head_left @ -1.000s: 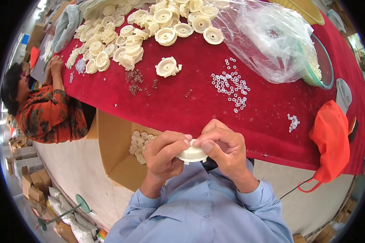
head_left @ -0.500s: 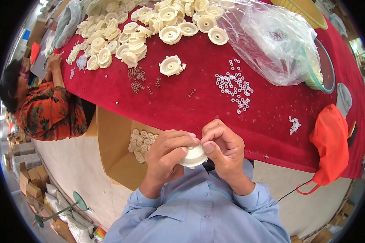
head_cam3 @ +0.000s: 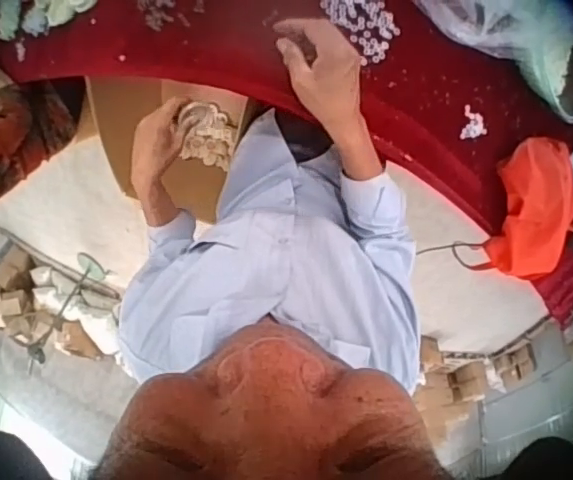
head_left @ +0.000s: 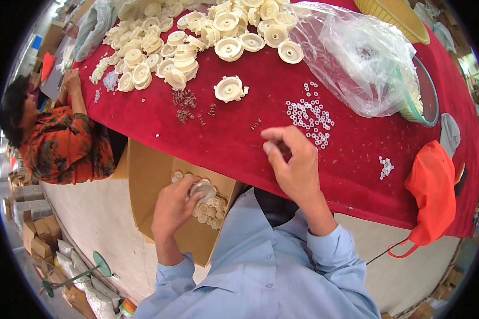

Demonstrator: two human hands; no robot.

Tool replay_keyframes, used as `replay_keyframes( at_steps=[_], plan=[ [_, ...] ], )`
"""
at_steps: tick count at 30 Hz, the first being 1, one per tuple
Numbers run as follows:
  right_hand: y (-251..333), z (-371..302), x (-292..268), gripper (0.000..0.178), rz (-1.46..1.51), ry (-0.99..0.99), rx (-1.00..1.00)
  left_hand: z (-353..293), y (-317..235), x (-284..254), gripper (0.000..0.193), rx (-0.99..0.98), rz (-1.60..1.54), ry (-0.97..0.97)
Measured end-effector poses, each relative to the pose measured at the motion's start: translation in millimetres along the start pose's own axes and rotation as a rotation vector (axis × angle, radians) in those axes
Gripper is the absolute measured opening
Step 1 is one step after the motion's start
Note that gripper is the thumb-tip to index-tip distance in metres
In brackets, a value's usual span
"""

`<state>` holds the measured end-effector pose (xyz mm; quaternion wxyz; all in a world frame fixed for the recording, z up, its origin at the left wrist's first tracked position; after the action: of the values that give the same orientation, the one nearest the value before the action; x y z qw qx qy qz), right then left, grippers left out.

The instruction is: The person assembles plastic components by hand, attaching small plastic pins, springs, and washers into plastic caps and placing the assembled units into a box.

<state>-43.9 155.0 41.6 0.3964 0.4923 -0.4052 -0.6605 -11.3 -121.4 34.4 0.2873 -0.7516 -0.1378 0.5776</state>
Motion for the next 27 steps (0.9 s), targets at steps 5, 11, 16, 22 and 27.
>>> replay_keyframes(
  at_steps=[5, 11, 16, 22, 27],
  plan=[
    [-12.2, 27.6, 4.0, 0.026, -0.3, -0.031, -0.158, 12.2, 5.9, -15.5, 0.031, -0.05, 0.124, -0.138],
    [-12.7, 17.9, 7.5, 0.016, -0.475, 0.058, -0.195, 65.9, -65.5, 15.4, 0.029, 0.17, -0.163, -0.346],
    [-13.2, 12.4, -8.0, 0.011, -0.381, 0.045, -0.15, 107.8, -81.5, 46.2, 0.024, 0.314, -0.072, -0.444],
    [-9.9, 39.1, -24.6, 0.016, -0.431, -0.055, -0.175, 113.3, -77.4, 56.3, 0.017, 0.375, -0.136, -0.433],
    [-5.8, 84.4, 19.1, 0.03, -0.409, -0.028, -0.207, 109.8, -72.3, 53.3, 0.012, 0.326, -0.333, -0.479]
  ],
)
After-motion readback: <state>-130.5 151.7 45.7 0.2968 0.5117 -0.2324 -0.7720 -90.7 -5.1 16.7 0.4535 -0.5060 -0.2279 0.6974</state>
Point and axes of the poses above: each hand's wrist, its own z-axis towards the middle knuckle, its own x-axis out of the palm, y = z × x, the point moved 3 cm from there along z, towards the middle knuckle, and after that the axes turned 1 degree about -x, right-handed, at the moved point
